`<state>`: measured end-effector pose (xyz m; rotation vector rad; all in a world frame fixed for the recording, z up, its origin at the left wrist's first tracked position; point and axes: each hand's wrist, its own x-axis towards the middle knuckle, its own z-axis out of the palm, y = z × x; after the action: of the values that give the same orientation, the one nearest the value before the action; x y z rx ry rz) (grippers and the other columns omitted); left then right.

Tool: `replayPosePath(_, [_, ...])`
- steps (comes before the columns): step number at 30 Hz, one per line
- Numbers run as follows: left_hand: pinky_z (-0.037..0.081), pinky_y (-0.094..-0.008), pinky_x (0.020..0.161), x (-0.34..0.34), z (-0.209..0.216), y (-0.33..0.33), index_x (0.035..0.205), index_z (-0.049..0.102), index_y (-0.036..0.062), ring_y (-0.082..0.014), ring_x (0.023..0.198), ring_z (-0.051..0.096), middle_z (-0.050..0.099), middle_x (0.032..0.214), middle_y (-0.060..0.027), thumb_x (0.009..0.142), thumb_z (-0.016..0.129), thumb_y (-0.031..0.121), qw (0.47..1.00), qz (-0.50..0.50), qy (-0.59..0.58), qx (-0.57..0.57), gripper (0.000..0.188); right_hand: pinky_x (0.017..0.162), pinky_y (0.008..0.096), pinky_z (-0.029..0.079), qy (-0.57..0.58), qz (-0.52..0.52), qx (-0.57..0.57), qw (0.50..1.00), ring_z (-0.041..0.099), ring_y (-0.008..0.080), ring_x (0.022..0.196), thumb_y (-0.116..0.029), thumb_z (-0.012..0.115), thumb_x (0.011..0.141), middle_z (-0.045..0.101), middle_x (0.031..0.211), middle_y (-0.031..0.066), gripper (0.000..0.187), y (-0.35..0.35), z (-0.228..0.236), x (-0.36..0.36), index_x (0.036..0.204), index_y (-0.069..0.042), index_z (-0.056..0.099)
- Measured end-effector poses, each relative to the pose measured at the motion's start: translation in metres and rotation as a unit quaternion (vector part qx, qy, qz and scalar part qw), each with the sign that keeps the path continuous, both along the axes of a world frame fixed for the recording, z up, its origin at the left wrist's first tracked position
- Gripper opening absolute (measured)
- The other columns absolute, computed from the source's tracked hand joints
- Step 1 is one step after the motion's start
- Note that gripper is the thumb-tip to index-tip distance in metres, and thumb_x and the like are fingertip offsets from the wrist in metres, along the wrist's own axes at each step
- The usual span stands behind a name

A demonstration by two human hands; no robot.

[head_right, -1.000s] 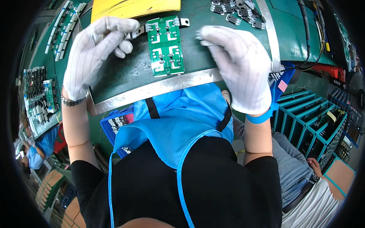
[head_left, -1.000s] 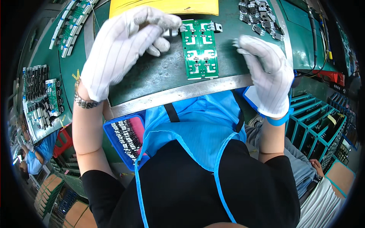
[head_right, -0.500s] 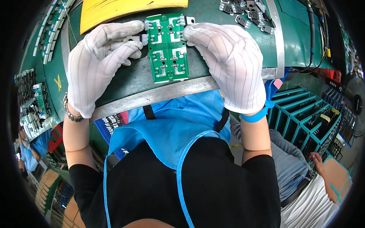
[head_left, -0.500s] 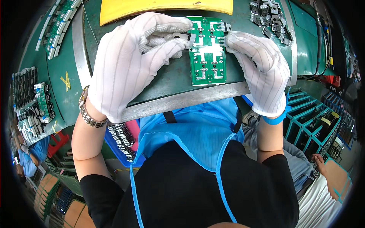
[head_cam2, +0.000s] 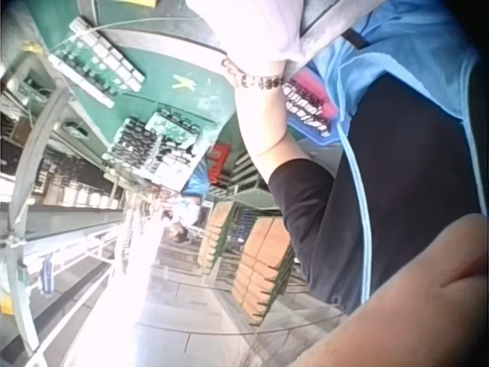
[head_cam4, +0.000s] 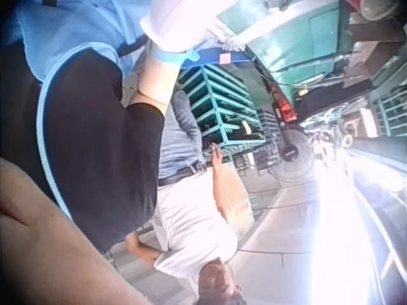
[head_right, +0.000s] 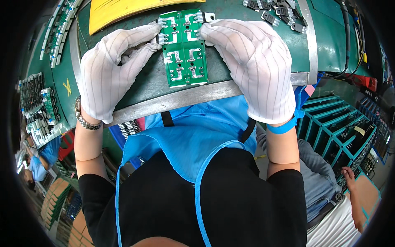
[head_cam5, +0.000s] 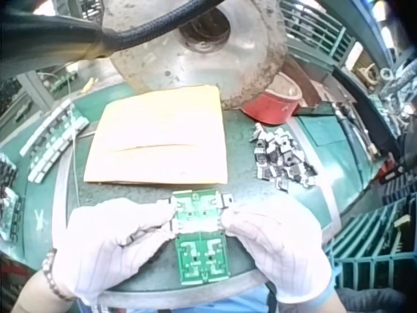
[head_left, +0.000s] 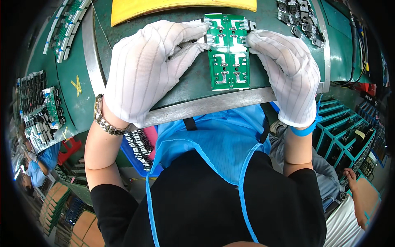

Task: The person solders electronic components onto printed circuit boards using a soldering iron and solder wire.

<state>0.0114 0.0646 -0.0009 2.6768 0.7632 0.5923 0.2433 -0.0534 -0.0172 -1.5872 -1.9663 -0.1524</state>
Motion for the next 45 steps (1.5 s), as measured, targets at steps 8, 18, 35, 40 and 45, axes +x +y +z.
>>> replayPosePath(8, [0.056,-0.0318,0.071,0.001,0.000,0.000,0.107,0.073,0.0138,-0.0248,0.083,0.069,0.072,0.096,-0.0038,0.082,0.077,0.016,1.000,-0.007,0.016,-0.003,0.025,0.084,0.0345,0.054,0.010,-0.010,-0.026,1.000,0.068,0.0260,0.096,0.001,0.075,0.076,0.073,0.103,0.0074,0.027,0.001,0.008,-0.004,0.102,-0.008,0.074])
replayPosePath(18, [0.054,-0.0304,0.067,0.007,0.007,-0.009,0.106,0.071,0.0123,-0.0210,0.073,0.066,0.067,0.086,-0.0052,0.081,0.076,0.010,0.988,0.053,0.005,-0.148,0.026,0.080,0.0367,0.053,0.030,0.019,0.004,0.999,0.065,0.0273,0.091,0.003,0.068,0.075,0.067,0.097,0.0066,0.036,0.002,0.002,0.001,0.108,-0.011,0.068])
replayPosePath(35, [0.056,-0.0351,0.067,0.093,0.024,-0.014,0.119,0.062,0.0059,-0.0260,0.081,0.070,0.070,0.103,-0.0107,0.094,0.060,0.024,0.989,-0.072,0.039,0.127,0.031,0.082,0.0379,0.051,0.050,-0.190,-0.041,0.980,0.067,0.0280,0.086,-0.006,0.072,0.084,0.069,0.095,0.0105,0.042,-0.018,0.004,0.041,0.124,-0.005,0.061])
replayPosePath(40, [0.055,-0.0344,0.065,0.136,-0.013,-0.006,0.108,0.062,0.0032,-0.0243,0.077,0.068,0.067,0.094,-0.0118,0.088,0.058,0.019,0.967,-0.046,0.053,0.245,0.026,0.080,0.0390,0.051,0.020,-0.197,-0.048,0.979,0.064,0.0290,0.084,-0.001,0.070,0.082,0.066,0.093,0.0116,0.044,-0.033,0.012,0.038,0.125,-0.009,0.062])
replayPosePath(45, [0.052,-0.0363,0.074,0.146,-0.008,-0.008,0.103,0.064,0.0047,-0.0265,0.088,0.065,0.066,0.097,-0.0149,0.085,0.059,0.016,0.974,-0.032,0.070,0.213,0.022,0.077,0.0328,0.054,0.143,-0.195,0.003,0.970,0.066,0.0244,0.086,-0.001,0.073,0.082,0.069,0.100,0.0088,0.025,-0.040,0.009,0.035,0.106,-0.007,0.069])
